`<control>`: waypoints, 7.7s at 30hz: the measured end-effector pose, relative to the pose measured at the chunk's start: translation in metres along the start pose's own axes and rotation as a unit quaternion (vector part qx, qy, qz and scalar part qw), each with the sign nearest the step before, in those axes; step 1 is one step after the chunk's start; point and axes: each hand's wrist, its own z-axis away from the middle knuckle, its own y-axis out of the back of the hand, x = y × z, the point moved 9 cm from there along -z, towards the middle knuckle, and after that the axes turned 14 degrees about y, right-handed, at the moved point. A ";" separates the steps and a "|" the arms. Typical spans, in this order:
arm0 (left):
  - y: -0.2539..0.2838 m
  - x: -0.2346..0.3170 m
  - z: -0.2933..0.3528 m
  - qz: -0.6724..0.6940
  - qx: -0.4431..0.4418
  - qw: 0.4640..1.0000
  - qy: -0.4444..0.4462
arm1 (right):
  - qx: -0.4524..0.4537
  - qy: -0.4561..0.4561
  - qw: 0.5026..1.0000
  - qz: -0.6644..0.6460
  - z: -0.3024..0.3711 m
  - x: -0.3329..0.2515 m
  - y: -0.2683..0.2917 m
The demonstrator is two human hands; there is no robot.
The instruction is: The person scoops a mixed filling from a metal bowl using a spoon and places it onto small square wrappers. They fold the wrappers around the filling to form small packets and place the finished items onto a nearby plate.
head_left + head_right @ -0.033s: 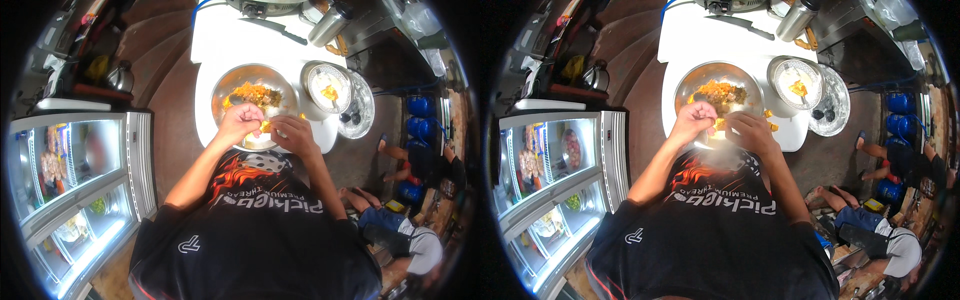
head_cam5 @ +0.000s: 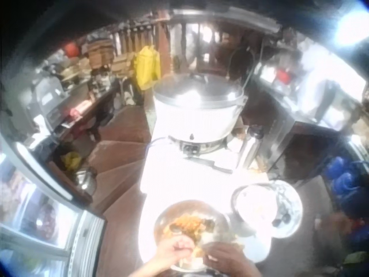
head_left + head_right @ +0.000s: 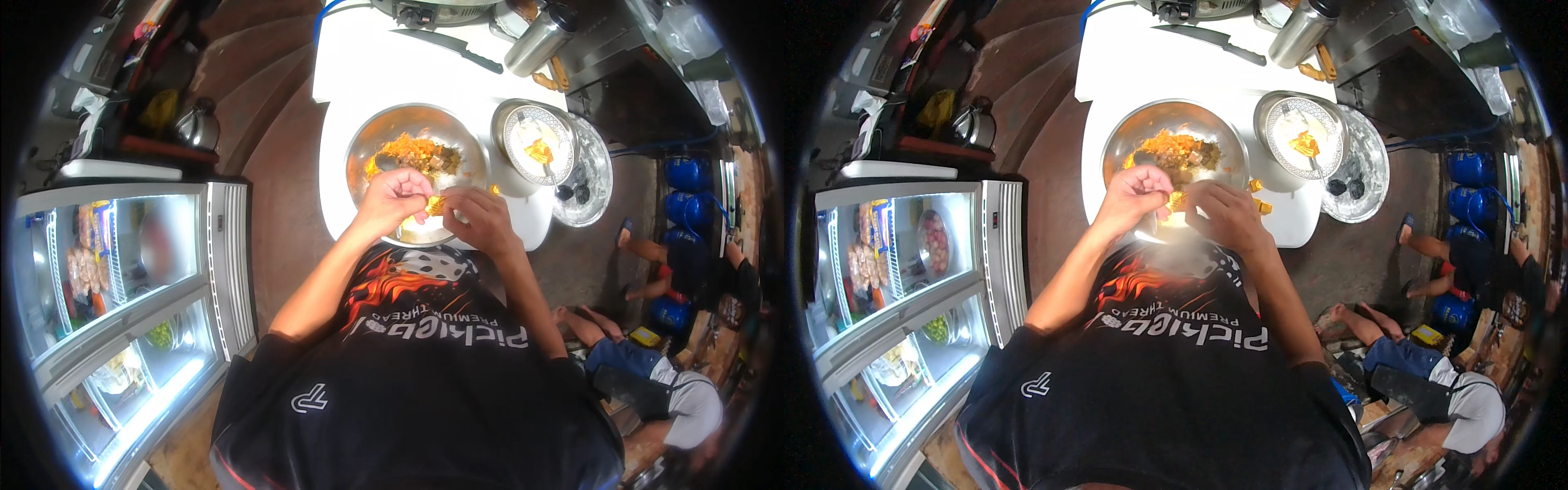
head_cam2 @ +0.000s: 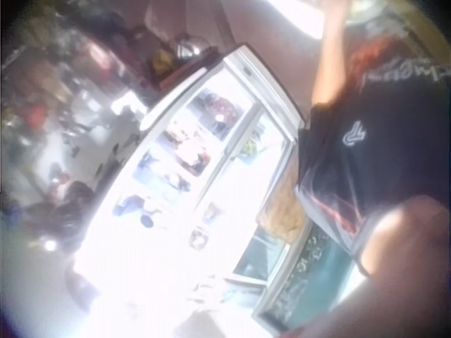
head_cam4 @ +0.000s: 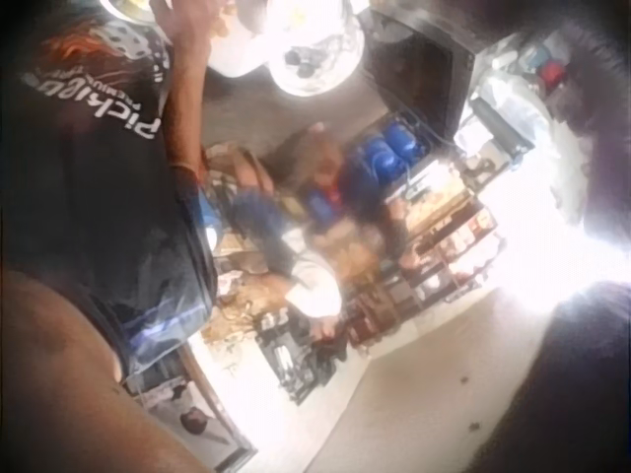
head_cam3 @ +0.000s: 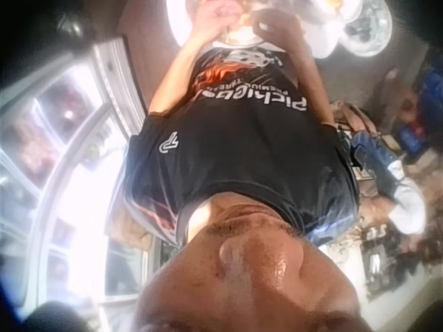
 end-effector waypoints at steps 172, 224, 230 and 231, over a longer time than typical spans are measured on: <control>-0.041 0.057 0.024 -0.378 0.215 0.849 -0.301 | 0.246 -0.288 0.774 -0.507 0.054 0.050 -0.032; -0.012 0.006 -0.004 -0.167 -0.039 0.985 0.022 | -0.077 -0.201 0.948 -0.234 0.011 0.019 -0.021; -0.009 0.006 -0.001 -0.132 -0.054 0.990 0.008 | 0.069 -0.284 0.882 -0.370 0.039 0.035 -0.032; -0.009 0.006 0.001 -0.125 -0.058 0.990 0.005 | 0.091 -0.299 0.861 -0.401 0.042 0.036 -0.034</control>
